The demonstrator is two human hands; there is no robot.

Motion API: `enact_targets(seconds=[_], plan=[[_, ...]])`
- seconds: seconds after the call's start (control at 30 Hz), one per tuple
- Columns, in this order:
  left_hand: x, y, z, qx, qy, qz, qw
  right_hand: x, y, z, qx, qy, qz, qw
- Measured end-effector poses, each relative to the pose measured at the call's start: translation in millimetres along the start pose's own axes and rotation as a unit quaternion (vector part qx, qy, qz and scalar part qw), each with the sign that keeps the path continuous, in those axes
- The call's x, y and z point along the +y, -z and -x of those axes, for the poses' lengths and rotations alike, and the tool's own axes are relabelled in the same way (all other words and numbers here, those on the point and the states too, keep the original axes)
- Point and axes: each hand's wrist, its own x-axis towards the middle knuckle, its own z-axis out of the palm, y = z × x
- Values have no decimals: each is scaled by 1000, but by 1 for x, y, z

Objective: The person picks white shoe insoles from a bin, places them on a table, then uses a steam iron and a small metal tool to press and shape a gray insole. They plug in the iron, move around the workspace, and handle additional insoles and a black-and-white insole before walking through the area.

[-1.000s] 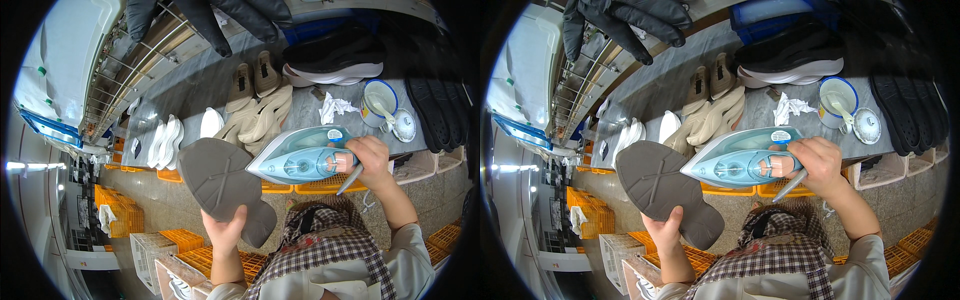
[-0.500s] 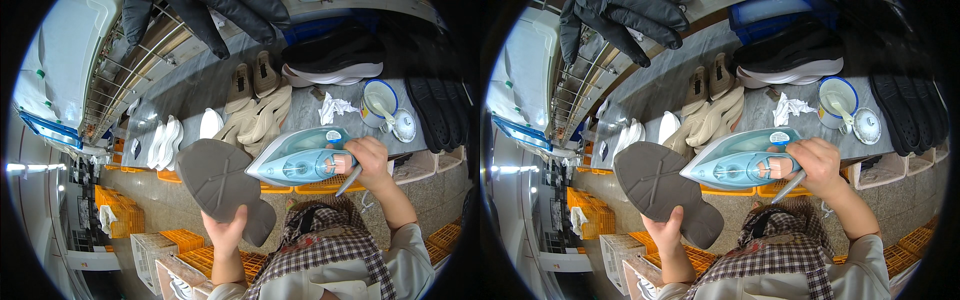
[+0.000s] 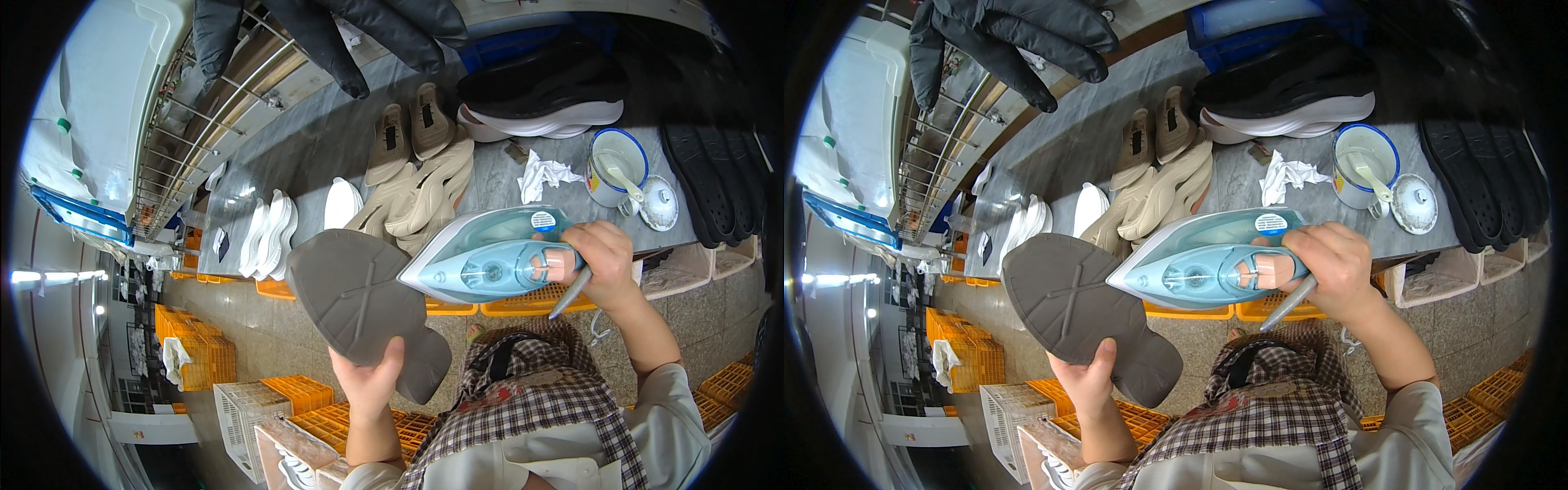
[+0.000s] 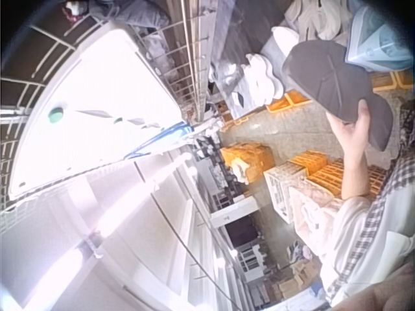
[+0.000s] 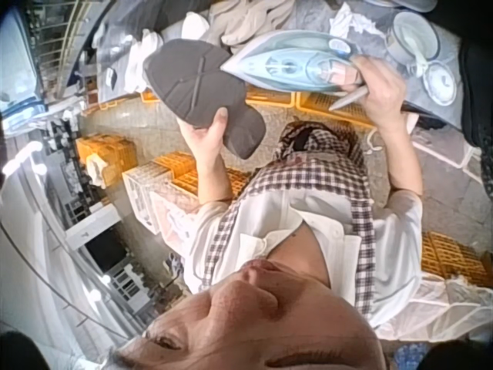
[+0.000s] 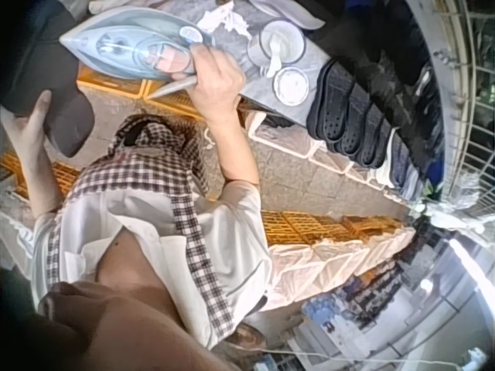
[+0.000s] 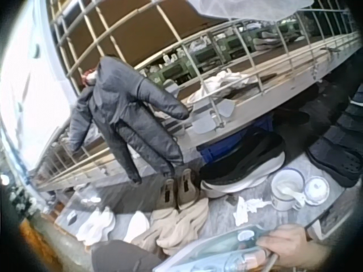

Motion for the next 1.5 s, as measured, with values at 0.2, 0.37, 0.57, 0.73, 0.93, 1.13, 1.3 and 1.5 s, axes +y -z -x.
enact_targets(seconds=[0.2,0.37,0.57,0.73,0.93,1.13,1.3,1.5], plan=[[-1,2,-1,28,-4,9,1000,14,-4,17,-9,-49,-20,999],[-6,3,2,85,40,116,989,39,-35,36,44,-204,-139,968],[-14,-6,8,64,83,265,959,57,-71,49,102,-296,-226,922],[-16,-14,12,73,106,297,946,61,-81,59,99,-337,-216,911],[-19,-17,13,62,106,324,938,62,-57,72,39,-296,-71,952],[-19,-19,20,50,88,330,939,-26,4,78,-49,-331,-196,922],[-15,-26,28,18,55,312,948,-80,3,18,-139,-119,-338,923],[-13,-35,37,39,5,264,964,-115,0,-10,-63,-97,-331,936]])
